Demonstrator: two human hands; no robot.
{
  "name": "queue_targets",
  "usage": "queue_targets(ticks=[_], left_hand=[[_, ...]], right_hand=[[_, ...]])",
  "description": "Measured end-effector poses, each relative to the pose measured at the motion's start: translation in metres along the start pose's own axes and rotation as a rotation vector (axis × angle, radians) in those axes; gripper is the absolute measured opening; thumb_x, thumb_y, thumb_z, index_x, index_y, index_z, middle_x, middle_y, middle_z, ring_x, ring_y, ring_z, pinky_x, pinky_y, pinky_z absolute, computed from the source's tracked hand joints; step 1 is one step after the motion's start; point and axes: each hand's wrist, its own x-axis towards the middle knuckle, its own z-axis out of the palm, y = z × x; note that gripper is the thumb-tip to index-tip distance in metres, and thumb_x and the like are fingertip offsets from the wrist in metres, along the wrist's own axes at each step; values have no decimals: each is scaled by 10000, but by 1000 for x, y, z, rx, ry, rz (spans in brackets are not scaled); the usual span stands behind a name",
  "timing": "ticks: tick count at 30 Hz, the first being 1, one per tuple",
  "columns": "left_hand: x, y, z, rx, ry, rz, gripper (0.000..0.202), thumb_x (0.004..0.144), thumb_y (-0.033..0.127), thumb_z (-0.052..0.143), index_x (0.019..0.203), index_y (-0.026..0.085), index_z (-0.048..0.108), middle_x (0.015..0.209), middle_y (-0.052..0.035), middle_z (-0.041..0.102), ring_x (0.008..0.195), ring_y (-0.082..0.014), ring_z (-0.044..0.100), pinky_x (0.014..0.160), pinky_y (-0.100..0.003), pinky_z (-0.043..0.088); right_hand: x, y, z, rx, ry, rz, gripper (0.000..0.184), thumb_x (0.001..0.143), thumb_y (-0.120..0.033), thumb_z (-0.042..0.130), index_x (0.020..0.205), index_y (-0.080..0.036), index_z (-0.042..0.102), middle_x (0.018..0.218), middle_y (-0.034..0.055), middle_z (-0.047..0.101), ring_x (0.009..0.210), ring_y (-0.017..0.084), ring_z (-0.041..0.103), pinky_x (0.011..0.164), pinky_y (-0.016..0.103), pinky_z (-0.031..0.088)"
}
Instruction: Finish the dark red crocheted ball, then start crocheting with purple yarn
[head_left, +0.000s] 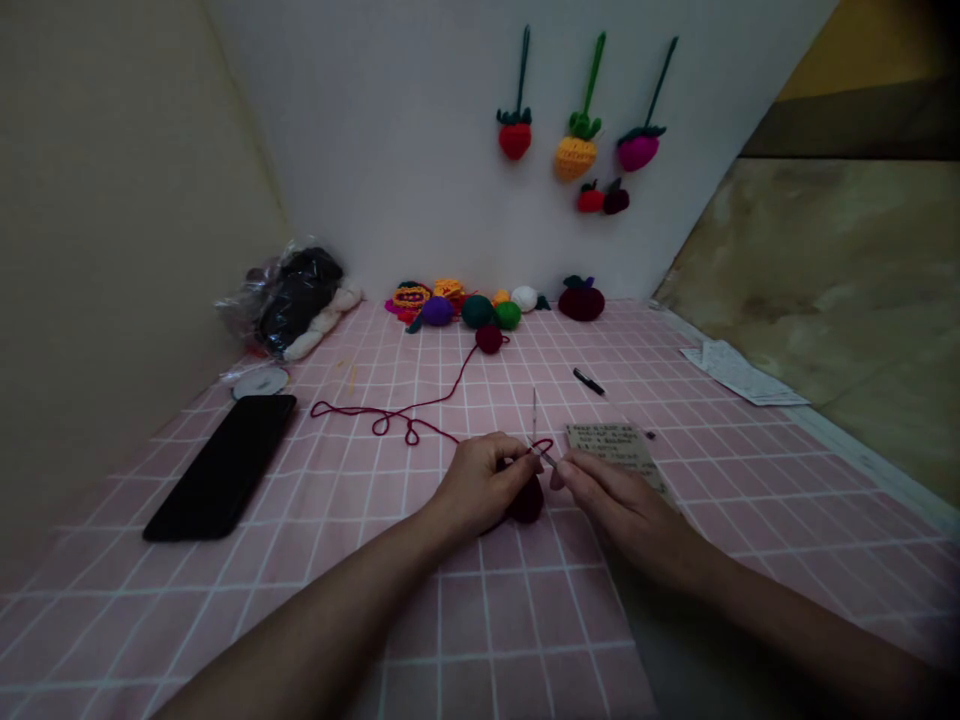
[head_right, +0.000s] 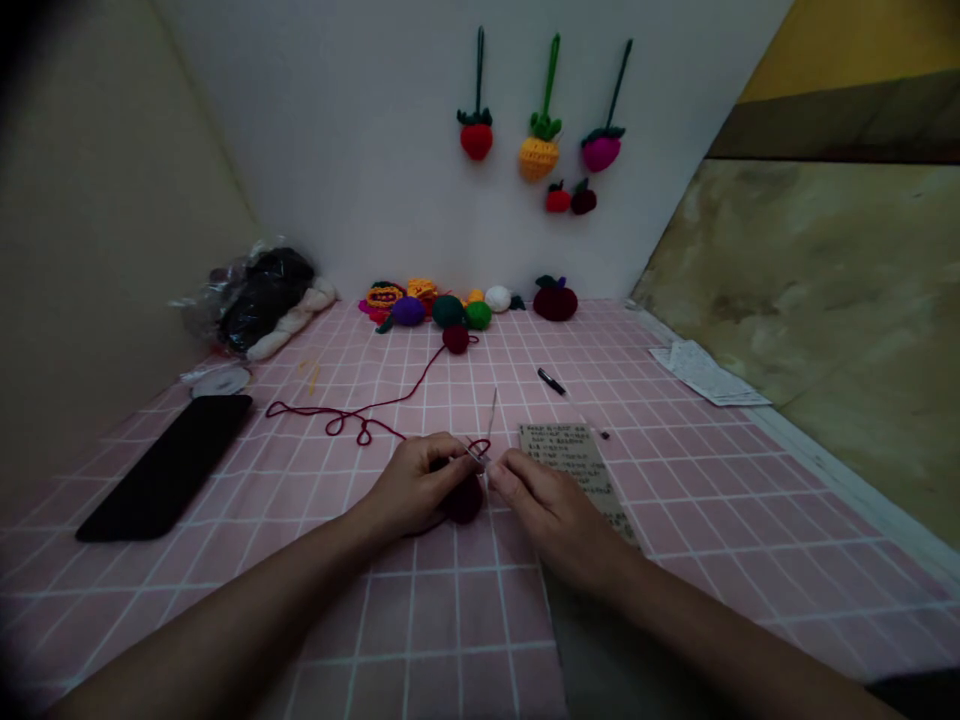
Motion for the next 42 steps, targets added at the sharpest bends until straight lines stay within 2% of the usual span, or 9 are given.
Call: queue_targets(ticks=[7,13,17,20,24,27,32,36,42], left_hand=[[0,0,-2,57,-20,57,275,890,332,519,752,177,699,774,-40,684,746,-167,628,717,-276,460],[0,6,-6,122,-47,103,365,900,336,499,595,177,622,665,-15,601,687,-149,570,682,-271,416],[1,4,-4,11,-23,23,327,860,371,547,614,171,626,666,-10,584,652,-139,535,627,-261,390],[2,3,-2,-132,-12,-75,303,834,407,570,679,162,655,611,7,545,598,-123,477,563,-245,346],[1,6,-2,-225,-21,-141,324,835,428,559,726,142,664,588,19,515,545,-100,425,526,-233,308],[0,8,-4,-291,-24,-153,324,846,423,541,759,134,657,611,16,529,541,-95,445,537,-228,334],[1,4,-10,-256,-45,-135,301,884,392,468,822,152,638,702,-7,590,596,-117,513,574,-240,390],[2,1,-14,-167,-39,-125,218,872,312,453,857,174,621,816,-16,640,588,-110,520,573,-241,405],[0,6,-17,25,-61,-107,205,842,228,432,882,190,629,837,-13,649,676,-136,546,618,-248,411]], right_hand=[[2,-3,-2,9,-2,-48,328,995,-459,361,847,-227,539,832,23,564,815,194,537,740,329,377],[0,-11,-5,97,44,-43,332,978,-412,418,725,-222,516,712,3,497,700,164,485,654,299,363],[0,-20,-12,277,88,82,341,940,-491,457,737,-229,538,548,-42,351,489,118,317,464,268,238],[6,-15,-13,417,90,136,367,933,-547,430,813,-231,574,516,-64,287,450,107,265,433,257,189],[17,5,-3,362,135,80,285,851,-507,606,836,-223,596,681,-21,511,610,131,468,548,261,353],[19,13,8,389,87,47,272,782,-429,710,937,-238,592,857,2,608,796,171,567,697,288,434],[18,6,10,255,58,34,146,854,-365,616,887,-223,614,802,-1,594,760,165,552,709,302,420],[18,4,2,215,19,32,124,872,-307,565,916,-213,633,878,23,635,844,190,570,761,315,416],[13,11,-3,176,-44,94,142,886,-321,554,912,-213,641,746,4,601,715,166,533,652,295,389]])
